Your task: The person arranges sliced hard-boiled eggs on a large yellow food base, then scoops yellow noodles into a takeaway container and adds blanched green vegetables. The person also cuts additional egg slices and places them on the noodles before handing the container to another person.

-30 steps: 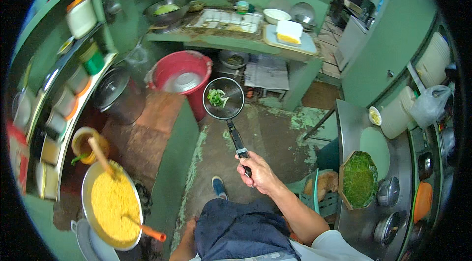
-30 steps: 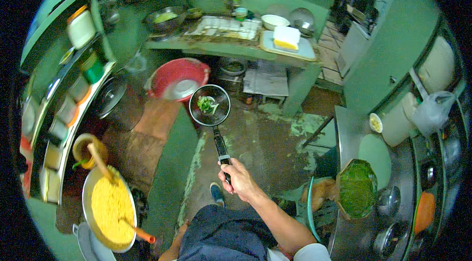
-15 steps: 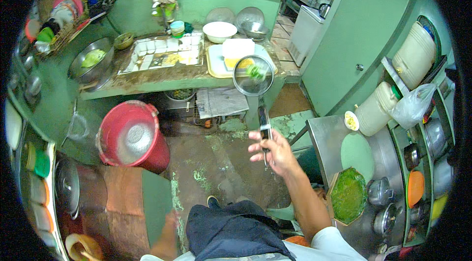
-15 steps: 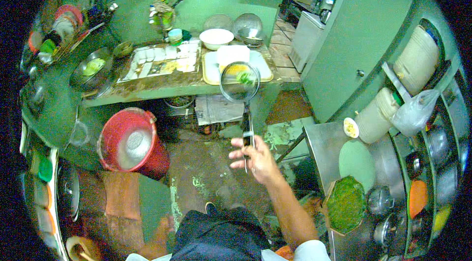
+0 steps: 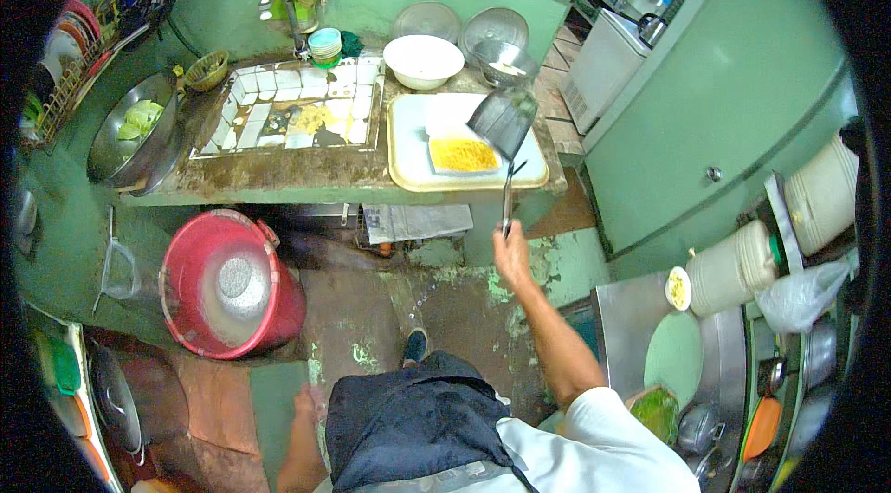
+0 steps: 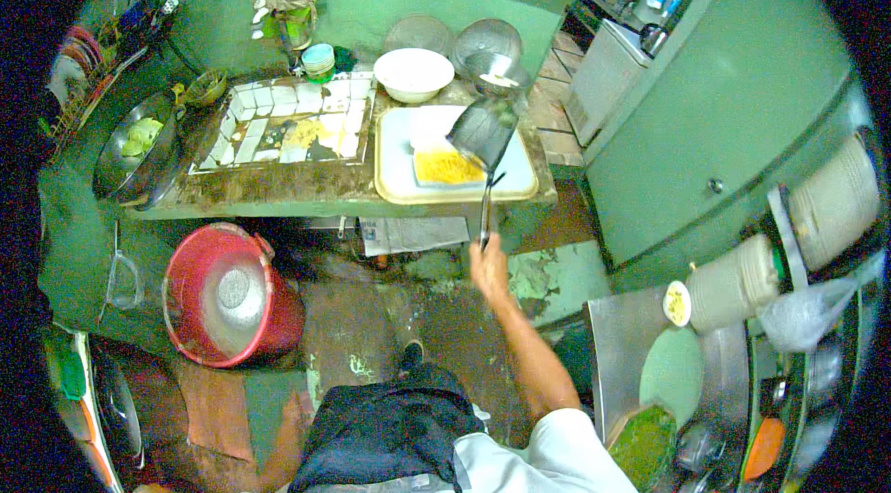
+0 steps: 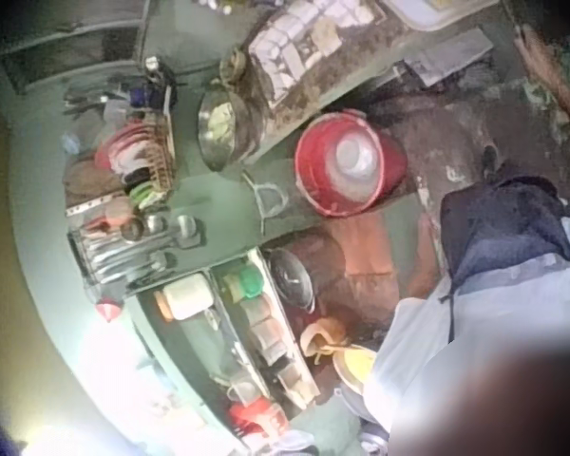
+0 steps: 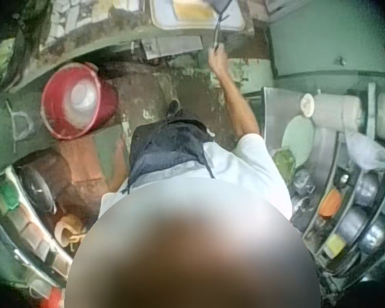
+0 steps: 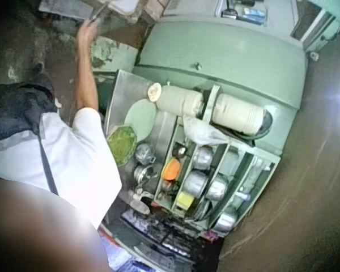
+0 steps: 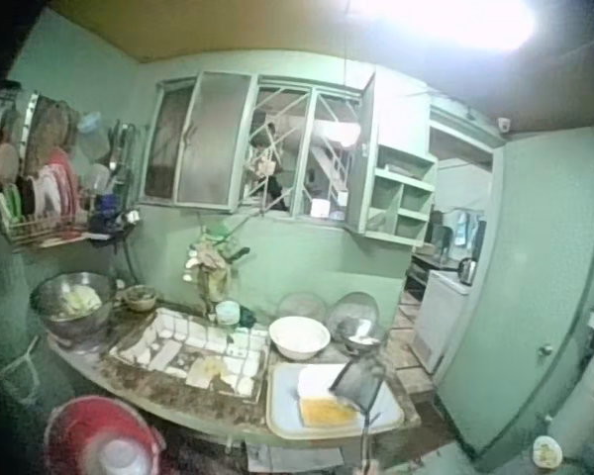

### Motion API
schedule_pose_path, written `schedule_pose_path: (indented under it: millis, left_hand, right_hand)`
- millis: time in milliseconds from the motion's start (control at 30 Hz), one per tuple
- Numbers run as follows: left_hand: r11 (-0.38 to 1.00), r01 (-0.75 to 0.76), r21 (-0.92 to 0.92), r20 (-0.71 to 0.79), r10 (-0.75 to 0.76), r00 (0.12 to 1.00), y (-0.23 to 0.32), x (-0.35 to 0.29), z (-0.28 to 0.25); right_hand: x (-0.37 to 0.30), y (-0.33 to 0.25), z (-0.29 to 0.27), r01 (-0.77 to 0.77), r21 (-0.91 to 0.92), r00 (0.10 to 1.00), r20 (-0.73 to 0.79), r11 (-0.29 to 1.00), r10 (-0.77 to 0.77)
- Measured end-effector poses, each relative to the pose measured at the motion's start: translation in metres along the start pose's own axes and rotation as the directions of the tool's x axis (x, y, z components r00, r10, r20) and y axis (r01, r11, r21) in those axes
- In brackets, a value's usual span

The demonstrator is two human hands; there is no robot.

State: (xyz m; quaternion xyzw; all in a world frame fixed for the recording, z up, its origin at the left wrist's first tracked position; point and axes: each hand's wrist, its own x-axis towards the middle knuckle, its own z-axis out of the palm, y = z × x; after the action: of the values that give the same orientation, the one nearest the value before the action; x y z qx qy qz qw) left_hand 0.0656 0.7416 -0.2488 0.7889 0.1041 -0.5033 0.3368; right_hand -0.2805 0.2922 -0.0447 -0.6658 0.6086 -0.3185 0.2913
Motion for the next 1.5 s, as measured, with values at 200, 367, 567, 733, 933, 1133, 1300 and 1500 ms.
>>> schedule_pose_path:
  millis: [200, 367, 567, 733, 933, 1133, 1300, 1500]
  left_hand:
    - [0.975, 0.167, -0.144, 0.038, -0.163, 0.986, -0.055, -0.013, -0.001]
    - [0.972, 0.128, -0.197, 0.101, -0.109, 0.989, -0.012, 0.010, 0.015]
    - [0.977, -0.046, -0.208, 0.173, 0.083, 0.981, 0.068, 0.078, 0.019]
    - [0.943, -0.177, -0.282, 0.101, 0.213, 0.972, 0.113, 0.125, 0.065]
    - [0.978, -0.026, -0.207, 0.129, 0.053, 0.990, 0.161, 0.134, 0.070]
    - [0.879, -0.055, -0.473, -0.092, 0.013, 0.996, 0.183, 0.133, 0.050]
    - [0.883, 0.005, -0.469, -0.034, -0.024, 0.999, 0.161, 0.120, 0.032]
    - [0.925, 0.083, -0.370, 0.058, -0.066, 0.996, 0.178, 0.109, 0.066]
  right_hand:
    - [0.027, 0.018, 0.028, -0.024, -0.188, 0.998, 0.051, 0.982, 0.034]
    - [0.052, 0.006, 0.009, 0.038, -0.116, 0.994, 0.104, 0.992, -0.026]
    - [0.075, -0.015, 0.002, -0.044, -0.048, 0.997, 0.056, 0.998, 0.046]
    - [0.097, -0.079, 0.024, -0.175, 0.081, 0.983, 0.068, 0.981, 0.170]
    - [0.106, -0.250, 0.159, -0.001, 0.256, 0.729, 0.662, 0.967, -0.175]
    - [0.151, -0.479, 0.319, 0.739, 0.347, 0.229, 0.676, 0.577, -0.701]
    - [0.092, -0.588, 0.427, 0.767, 0.495, 0.028, 0.610, 0.409, -0.792]
    - [0.011, -0.466, 0.352, 0.396, 0.876, 0.150, 0.235, 0.276, -0.960]
